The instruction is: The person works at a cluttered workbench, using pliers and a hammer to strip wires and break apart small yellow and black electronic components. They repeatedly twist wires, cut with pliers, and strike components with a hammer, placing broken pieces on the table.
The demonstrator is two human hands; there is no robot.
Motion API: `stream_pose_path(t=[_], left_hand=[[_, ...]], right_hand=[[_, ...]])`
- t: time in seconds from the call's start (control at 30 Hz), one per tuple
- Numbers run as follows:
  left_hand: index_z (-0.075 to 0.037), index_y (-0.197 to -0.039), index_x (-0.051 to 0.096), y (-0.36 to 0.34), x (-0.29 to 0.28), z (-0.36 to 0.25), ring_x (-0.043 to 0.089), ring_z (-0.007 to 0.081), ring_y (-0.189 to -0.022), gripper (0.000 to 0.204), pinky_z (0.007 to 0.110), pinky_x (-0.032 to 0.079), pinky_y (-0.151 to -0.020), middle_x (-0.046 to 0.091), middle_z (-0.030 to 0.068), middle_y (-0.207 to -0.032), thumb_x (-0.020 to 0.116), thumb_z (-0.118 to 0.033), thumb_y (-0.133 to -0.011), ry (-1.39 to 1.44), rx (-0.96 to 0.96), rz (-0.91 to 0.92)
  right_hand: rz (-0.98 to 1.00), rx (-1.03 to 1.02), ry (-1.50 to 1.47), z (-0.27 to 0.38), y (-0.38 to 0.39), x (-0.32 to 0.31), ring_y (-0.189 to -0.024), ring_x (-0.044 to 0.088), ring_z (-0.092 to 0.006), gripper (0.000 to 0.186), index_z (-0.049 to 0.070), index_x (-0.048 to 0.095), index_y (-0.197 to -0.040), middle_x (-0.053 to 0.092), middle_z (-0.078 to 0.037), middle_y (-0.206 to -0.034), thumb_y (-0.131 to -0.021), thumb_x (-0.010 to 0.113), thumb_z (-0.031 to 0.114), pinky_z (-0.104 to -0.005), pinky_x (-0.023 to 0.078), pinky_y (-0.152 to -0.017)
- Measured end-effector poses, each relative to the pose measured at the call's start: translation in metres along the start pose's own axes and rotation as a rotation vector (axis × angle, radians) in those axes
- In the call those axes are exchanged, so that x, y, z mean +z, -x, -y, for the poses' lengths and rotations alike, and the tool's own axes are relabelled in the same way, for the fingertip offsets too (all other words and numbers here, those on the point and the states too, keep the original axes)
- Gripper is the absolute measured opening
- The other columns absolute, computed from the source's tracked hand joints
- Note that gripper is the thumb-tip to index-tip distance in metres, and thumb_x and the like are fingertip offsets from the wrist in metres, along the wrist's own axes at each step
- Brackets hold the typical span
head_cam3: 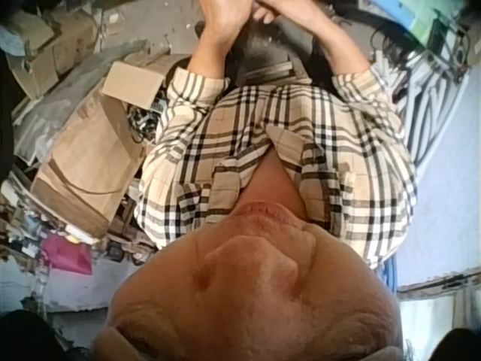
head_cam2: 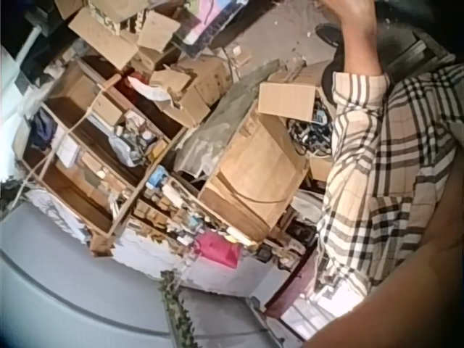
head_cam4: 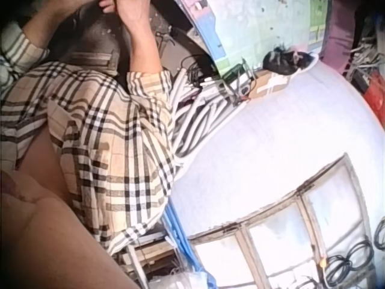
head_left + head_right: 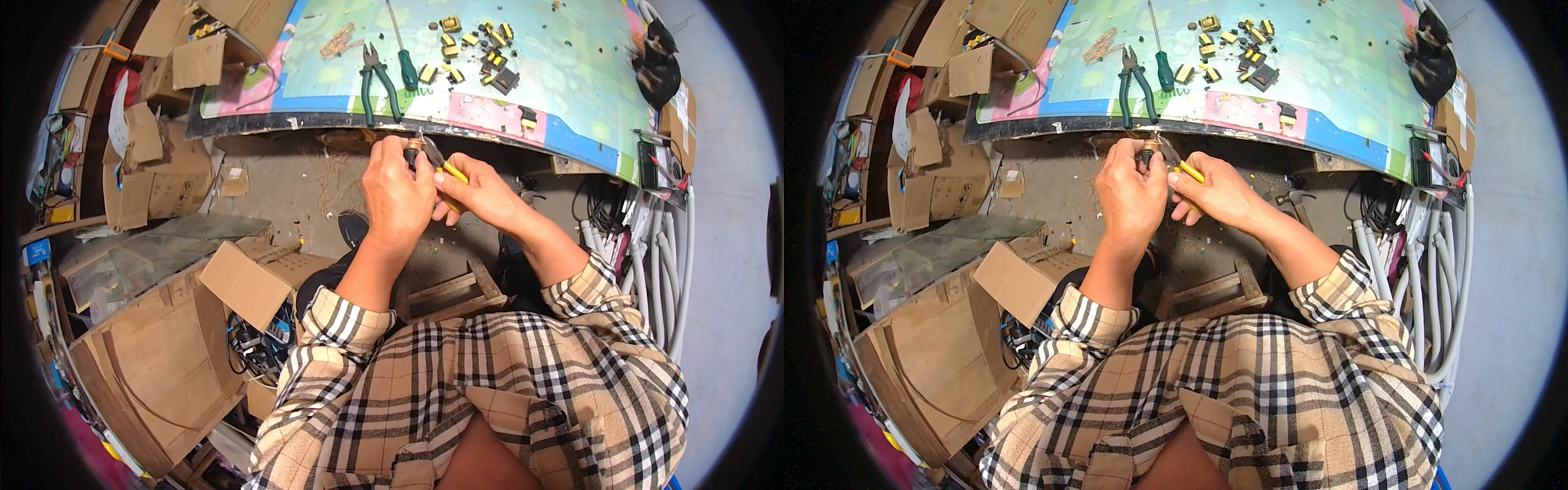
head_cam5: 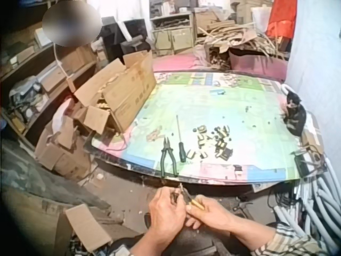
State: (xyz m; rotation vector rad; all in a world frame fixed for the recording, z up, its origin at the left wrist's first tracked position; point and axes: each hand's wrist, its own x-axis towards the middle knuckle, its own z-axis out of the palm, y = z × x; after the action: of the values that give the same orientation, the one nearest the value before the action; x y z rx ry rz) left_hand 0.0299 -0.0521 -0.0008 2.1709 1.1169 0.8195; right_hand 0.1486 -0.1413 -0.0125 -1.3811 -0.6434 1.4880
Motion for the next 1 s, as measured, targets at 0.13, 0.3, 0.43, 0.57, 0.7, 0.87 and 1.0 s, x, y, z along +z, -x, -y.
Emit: stream_pose_path(t=[0.13,0.3,0.43,0.57,0.7,0.87,1.0], left_hand=[[0.004,-0.090,0.058,0.002,-0.002,-0.008,0.059,0.0238,-0.060,0.015,0.036,0.048,-0.057,0.060,0.0162,-0.080,0.065,-0.003,-0.079,0.064,-0.056,0.030],[0.003,-0.094,0.053,0.003,0.000,-0.006,0.063,0.0318,-0.065,0.013,0.041,0.050,-0.059,0.061,0.0210,-0.084,0.059,-0.002,-0.084,0.063,-0.021,0.081],[0.002,-0.101,0.050,0.000,-0.009,-0.023,0.065,0.0381,-0.069,0.016,0.043,0.050,-0.060,0.063,0.0224,-0.078,0.057,-0.005,-0.088,0.152,-0.204,0.221],[0.001,-0.103,0.050,0.004,0.003,-0.002,0.064,0.0420,-0.073,0.018,0.045,0.051,-0.061,0.064,0.0241,-0.079,0.058,-0.008,-0.090,0.027,-0.040,0.127],[0.001,-0.102,0.050,0.007,0.017,0.011,0.064,0.0422,-0.075,0.019,0.045,0.051,-0.061,0.064,0.0240,-0.085,0.060,-0.007,-0.088,-0.095,0.091,0.090],[-0.001,-0.102,0.054,0.007,0.017,0.018,0.064,0.0409,-0.076,0.016,0.046,0.050,-0.063,0.064,0.0218,-0.088,0.059,-0.004,-0.087,-0.111,0.189,0.128],[-0.001,-0.103,0.054,0.004,0.010,0.020,0.064,0.0381,-0.075,0.015,0.043,0.050,-0.062,0.064,0.0223,-0.087,0.057,-0.002,-0.088,-0.059,0.287,0.199]], right_hand=[[0.132,0.030,-0.160,-0.009,-0.007,-0.001,-0.064,0.059,-0.0108,0.019,0.001,0.055,-0.089,0.057,-0.005,-0.076,-0.097,0.052,0.018,-0.0236,0.046,-0.052],[0.132,0.193,-0.272,-0.009,-0.010,-0.003,-0.057,0.048,-0.0079,0.018,0.004,0.055,-0.086,0.056,-0.004,-0.075,-0.096,0.049,0.019,-0.0216,0.038,-0.047],[0.062,0.262,-0.318,-0.006,-0.007,0.001,-0.055,0.043,-0.0068,0.021,0.006,0.055,-0.082,0.055,-0.003,-0.073,-0.096,0.050,0.021,-0.0211,0.033,-0.044],[0.006,0.279,-0.343,-0.003,-0.002,0.008,-0.049,0.037,-0.0060,0.024,0.007,0.051,-0.078,0.052,-0.003,-0.068,-0.096,0.051,0.023,-0.0202,0.027,-0.040],[0.007,0.276,-0.499,-0.007,0.000,0.008,-0.044,0.030,-0.0048,0.027,0.008,0.047,-0.075,0.049,-0.003,-0.064,-0.097,0.051,0.024,-0.0191,0.023,-0.037],[-0.036,0.283,-0.540,0.001,0.005,-0.004,-0.043,0.029,-0.0045,0.029,0.008,0.046,-0.073,0.047,-0.003,-0.062,-0.095,0.054,0.026,-0.0178,0.021,-0.036],[-0.140,0.161,-0.025,0.003,0.002,-0.019,-0.043,0.042,-0.0092,0.031,0.005,0.053,-0.074,0.053,-0.004,-0.060,-0.095,0.053,0.028,-0.0267,0.032,-0.038]])
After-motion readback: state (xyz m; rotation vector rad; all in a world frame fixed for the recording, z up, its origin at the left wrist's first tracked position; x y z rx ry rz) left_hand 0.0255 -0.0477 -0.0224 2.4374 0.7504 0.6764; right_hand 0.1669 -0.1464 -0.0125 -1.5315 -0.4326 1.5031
